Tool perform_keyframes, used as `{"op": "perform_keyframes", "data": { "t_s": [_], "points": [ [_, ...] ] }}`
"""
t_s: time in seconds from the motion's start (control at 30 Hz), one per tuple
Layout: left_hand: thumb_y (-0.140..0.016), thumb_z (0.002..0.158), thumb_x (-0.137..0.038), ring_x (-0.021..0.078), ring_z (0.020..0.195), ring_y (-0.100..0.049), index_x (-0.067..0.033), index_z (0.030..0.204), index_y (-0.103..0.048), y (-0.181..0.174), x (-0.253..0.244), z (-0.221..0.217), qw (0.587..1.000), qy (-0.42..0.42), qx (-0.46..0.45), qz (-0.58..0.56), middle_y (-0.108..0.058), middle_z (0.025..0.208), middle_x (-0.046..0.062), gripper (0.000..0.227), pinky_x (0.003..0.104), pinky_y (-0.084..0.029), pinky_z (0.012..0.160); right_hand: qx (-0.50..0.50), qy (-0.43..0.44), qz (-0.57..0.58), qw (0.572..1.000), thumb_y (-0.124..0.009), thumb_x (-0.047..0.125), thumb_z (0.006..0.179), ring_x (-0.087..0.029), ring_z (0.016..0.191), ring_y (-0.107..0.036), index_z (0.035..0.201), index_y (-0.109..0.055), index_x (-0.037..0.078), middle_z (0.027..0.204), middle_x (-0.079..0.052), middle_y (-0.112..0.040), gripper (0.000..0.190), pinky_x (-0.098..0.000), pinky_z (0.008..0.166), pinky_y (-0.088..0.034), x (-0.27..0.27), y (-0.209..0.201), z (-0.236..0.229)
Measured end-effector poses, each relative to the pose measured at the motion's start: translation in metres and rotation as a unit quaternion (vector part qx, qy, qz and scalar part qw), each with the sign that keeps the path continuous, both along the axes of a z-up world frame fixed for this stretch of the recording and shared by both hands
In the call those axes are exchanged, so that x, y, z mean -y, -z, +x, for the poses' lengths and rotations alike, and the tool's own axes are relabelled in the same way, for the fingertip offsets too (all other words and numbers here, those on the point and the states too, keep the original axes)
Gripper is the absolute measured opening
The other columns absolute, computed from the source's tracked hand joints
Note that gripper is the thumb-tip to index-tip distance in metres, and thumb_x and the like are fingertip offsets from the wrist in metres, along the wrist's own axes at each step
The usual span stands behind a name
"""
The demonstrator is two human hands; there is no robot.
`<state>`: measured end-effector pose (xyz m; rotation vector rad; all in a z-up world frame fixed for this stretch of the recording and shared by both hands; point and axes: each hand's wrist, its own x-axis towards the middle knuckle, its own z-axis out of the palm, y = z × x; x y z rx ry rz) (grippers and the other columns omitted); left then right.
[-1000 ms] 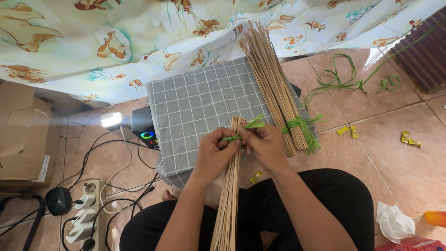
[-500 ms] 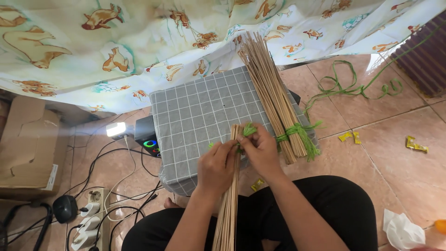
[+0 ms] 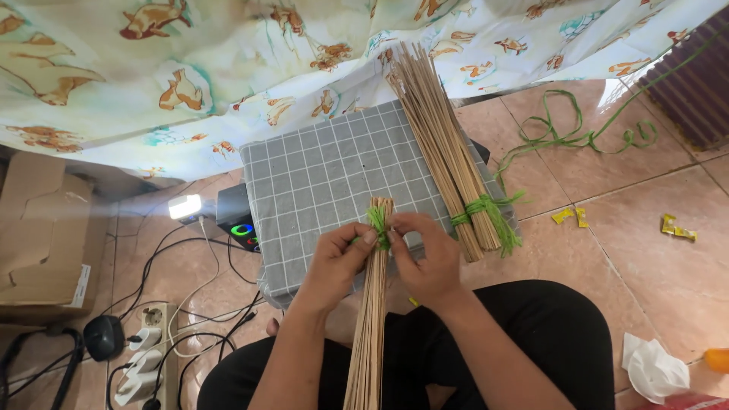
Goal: The person is gathering thin wooden sticks into bundles and securing them with green plastic strips.
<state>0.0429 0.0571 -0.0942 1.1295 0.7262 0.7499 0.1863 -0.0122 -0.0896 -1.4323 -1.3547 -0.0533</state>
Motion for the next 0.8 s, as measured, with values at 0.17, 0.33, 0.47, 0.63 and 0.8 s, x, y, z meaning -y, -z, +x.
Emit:
{"op": "perform_keyframes", "data": {
  "t_s": [0.17,0.33,0.47,0.63,0.8],
  "points": [
    [-0.070,0.097,-0.014,-0.0006,0.043,-0.040,-0.0005,0.091,-0.077,-0.002,0.002,0.001,0.999,-0.045,0.000,-0.025,-0.041,0.050,-0.006,0.016,0.015,-0.031,0.041,-0.012,-0.086,0.016,0.996,-0.078,0.006,0.085,-0.026,0.086,-0.077,0.109,-0.079,0.009,0.103,-0.009,-0.075,0.024,-0.0392,0.077,-0.062,0.000,-0.007,-0.002],
    [-0.079,0.091,-0.016,0.0047,0.055,-0.042,-0.0020,0.090,-0.080,-0.012,0.007,0.002,0.994,-0.094,-0.061,-0.017,-0.050,0.051,-0.001,0.014,0.020,-0.032,0.050,0.002,-0.044,0.007,0.999,-0.079,0.009,0.088,-0.020,0.077,-0.076,0.094,-0.082,0.011,0.091,-0.003,-0.076,0.008,-0.0328,0.072,-0.062,0.001,-0.010,-0.004],
    [-0.081,0.090,-0.017,0.0078,0.060,-0.045,-0.0039,0.091,-0.083,-0.019,0.011,0.004,0.991,-0.104,-0.090,-0.009,-0.055,0.051,0.003,0.014,0.022,-0.036,0.055,-0.050,-0.110,-0.120,0.985,-0.056,0.006,0.096,-0.026,0.068,-0.063,0.087,-0.067,0.006,0.075,-0.007,-0.059,0.014,-0.0398,0.065,-0.053,0.002,-0.023,-0.001],
    [-0.080,0.090,-0.021,0.0092,0.062,-0.048,-0.0085,0.089,-0.084,-0.014,0.007,0.000,0.986,-0.097,-0.136,0.028,-0.059,0.052,0.004,0.013,0.025,-0.041,0.057,-0.162,-0.145,-0.268,0.939,-0.051,0.014,0.103,-0.018,0.064,-0.057,0.086,-0.068,0.003,0.061,-0.011,-0.058,0.026,-0.0374,0.057,-0.046,0.007,-0.022,0.011],
    [-0.079,0.091,-0.024,0.0125,0.069,-0.054,-0.0071,0.091,-0.085,-0.011,0.003,-0.005,0.984,-0.111,-0.139,0.030,-0.068,0.061,0.009,0.018,0.028,-0.047,0.063,-0.144,-0.157,-0.202,0.956,-0.090,0.014,0.073,-0.026,0.084,-0.076,0.131,-0.062,0.005,0.097,-0.016,-0.079,0.065,-0.0398,0.077,-0.059,0.007,-0.028,0.008]
  ]
}}
